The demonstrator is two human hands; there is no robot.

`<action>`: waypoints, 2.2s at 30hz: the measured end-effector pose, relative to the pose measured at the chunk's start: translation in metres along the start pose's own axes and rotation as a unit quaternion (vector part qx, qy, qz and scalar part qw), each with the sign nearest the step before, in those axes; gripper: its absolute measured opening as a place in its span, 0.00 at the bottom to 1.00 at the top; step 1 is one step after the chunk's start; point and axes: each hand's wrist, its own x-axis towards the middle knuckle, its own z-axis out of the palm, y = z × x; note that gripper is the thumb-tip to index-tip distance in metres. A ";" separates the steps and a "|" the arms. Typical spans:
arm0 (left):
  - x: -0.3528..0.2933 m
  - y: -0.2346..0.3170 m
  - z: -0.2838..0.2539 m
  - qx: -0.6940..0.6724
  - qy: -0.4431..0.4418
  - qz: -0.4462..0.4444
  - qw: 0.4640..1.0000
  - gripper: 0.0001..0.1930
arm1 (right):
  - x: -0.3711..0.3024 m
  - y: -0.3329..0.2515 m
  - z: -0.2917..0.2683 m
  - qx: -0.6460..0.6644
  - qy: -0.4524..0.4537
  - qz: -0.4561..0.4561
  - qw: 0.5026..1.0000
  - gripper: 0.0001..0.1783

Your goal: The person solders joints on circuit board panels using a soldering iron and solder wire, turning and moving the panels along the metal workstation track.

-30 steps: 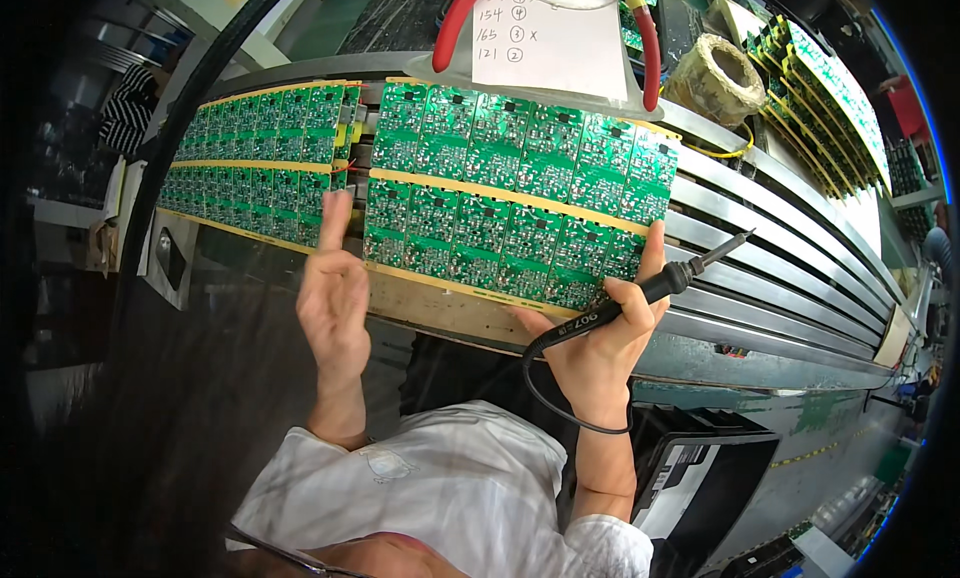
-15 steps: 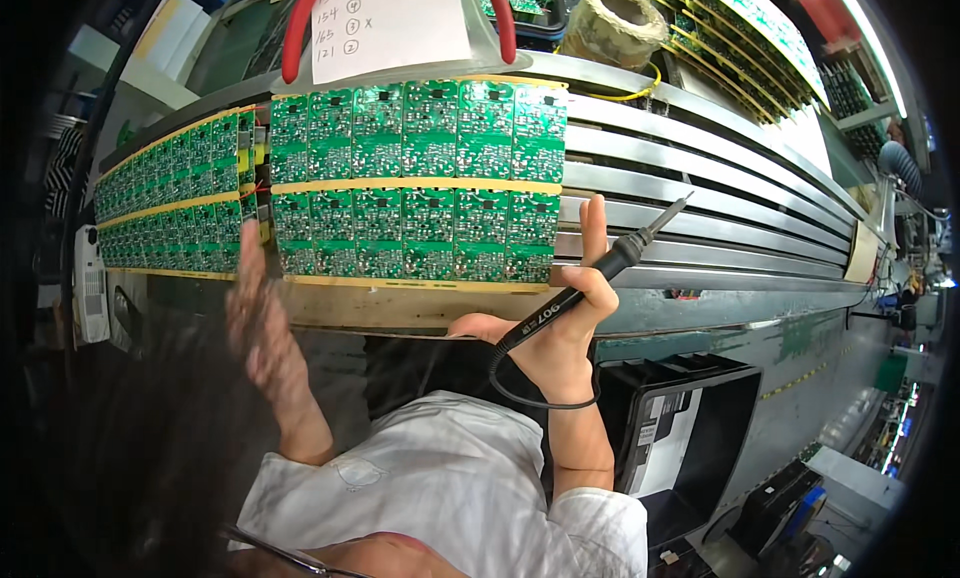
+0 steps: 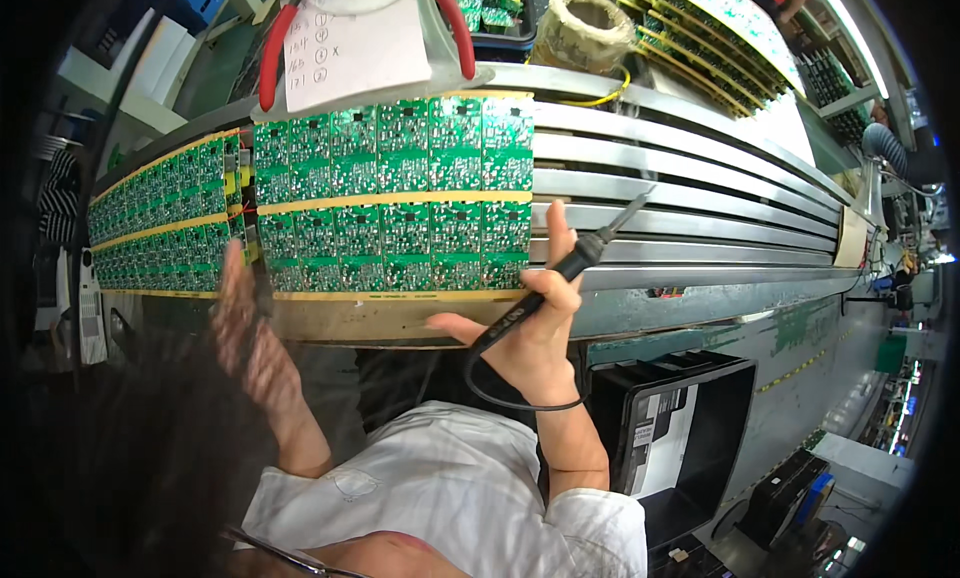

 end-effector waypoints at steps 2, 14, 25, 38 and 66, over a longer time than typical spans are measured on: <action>-0.010 -0.009 0.008 -0.018 -0.044 -0.089 0.995 0.05 | 0.008 -0.007 0.001 -0.095 -0.013 -0.012 0.995 0.54; -0.023 -0.050 -0.025 -0.078 0.044 -0.112 0.990 0.06 | 0.026 -0.032 0.024 -0.205 -0.029 0.013 0.978 0.48; -0.026 -0.029 -0.013 -0.050 0.010 -0.105 0.993 0.04 | 0.022 -0.006 0.003 -0.112 0.015 -0.069 0.991 0.44; -0.002 0.045 0.049 -0.054 -0.168 0.044 0.983 0.04 | -0.041 -0.002 -0.136 -0.108 0.236 -0.037 0.965 0.53; 0.005 0.014 0.074 0.189 -0.160 0.168 0.954 0.11 | 0.154 0.147 -0.198 -0.257 0.222 -0.139 0.930 0.13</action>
